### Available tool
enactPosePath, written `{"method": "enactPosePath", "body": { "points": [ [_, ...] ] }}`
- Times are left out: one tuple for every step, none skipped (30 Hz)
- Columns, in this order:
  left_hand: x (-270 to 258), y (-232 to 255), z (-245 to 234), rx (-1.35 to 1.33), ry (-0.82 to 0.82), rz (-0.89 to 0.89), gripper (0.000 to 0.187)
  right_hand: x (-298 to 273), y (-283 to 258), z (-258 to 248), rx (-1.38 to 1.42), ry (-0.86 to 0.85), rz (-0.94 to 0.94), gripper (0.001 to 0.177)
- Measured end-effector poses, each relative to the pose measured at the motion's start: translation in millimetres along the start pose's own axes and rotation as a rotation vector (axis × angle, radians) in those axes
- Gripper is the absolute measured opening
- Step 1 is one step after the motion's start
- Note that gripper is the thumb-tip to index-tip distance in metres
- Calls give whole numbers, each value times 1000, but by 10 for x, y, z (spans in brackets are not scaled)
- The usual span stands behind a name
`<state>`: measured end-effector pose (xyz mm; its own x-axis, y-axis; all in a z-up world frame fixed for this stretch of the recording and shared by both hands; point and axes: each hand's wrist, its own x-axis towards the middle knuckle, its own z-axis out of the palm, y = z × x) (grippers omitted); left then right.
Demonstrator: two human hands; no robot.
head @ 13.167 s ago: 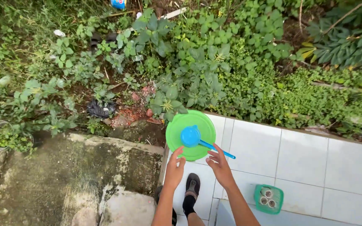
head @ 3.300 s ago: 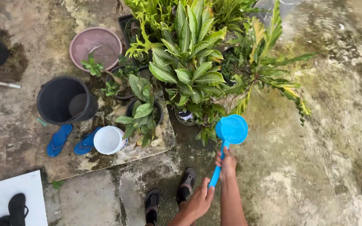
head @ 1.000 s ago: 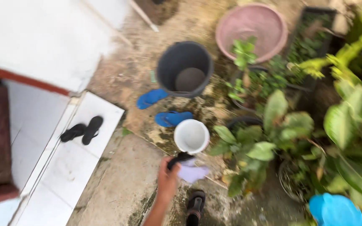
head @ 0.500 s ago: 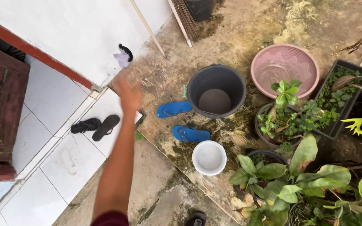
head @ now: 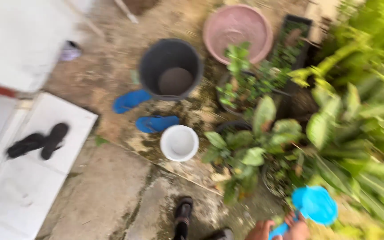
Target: Watering several potted plants in a backyard area using a plastic scoop and a bucket of water.
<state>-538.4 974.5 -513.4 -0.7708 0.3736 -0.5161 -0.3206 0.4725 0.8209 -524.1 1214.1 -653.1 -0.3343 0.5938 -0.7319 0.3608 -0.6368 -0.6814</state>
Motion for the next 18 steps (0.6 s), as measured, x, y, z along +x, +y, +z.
{"method": "enactPosePath", "body": {
  "points": [
    [81,182,59,29,-127,31,50,50,-49,76,26,65,-10,20],
    [87,606,-208,29,-190,44,50,-77,-106,98,45,125,-24,20],
    [10,999,-513,99,-317,2,52,-222,-117,89,62,105,-64,16],
    [-112,1388,-864,172,-443,-36,55,-339,-139,85,77,85,-105,13],
    [-160,1404,-818,185,-494,-34,55,-665,-262,174,95,135,-104,13],
    [-213,1427,-781,267,-491,5,55,-979,-400,286,198,116,-109,8],
    [-199,1453,-763,349,-468,50,55,-1193,-568,503,300,78,-118,5],
    [-292,1481,-717,361,-500,58,55,-1501,-732,593,317,108,-122,5],
    [-330,1514,-694,304,-453,22,46,-1751,-921,755,234,153,-133,8],
    [-369,1549,-684,246,-406,-14,37,-2001,-1115,928,151,197,-140,12],
    [-414,1642,-685,257,-423,-7,37,-2031,-1159,873,165,213,-142,12],
    [-462,1732,-695,231,-410,-40,33,-2067,-1197,825,214,183,-147,15],
    [-517,1824,-696,199,-390,-79,30,-2101,-1241,774,255,147,-150,19],
    [-565,1906,-673,204,-400,-78,30,-2144,-1297,710,260,157,-149,19],
    [-604,1988,-663,202,-408,-70,25,-2180,-1352,669,276,133,-156,20],
    [-649,2072,-659,201,-415,-63,22,-2225,-1408,630,291,108,-162,21],
    [-707,2149,-650,207,-420,-58,22,-2307,-1496,617,299,113,-165,21],
    [-769,2231,-644,207,-407,-18,17,-2396,-1588,605,301,99,-175,17]
  ]
}}
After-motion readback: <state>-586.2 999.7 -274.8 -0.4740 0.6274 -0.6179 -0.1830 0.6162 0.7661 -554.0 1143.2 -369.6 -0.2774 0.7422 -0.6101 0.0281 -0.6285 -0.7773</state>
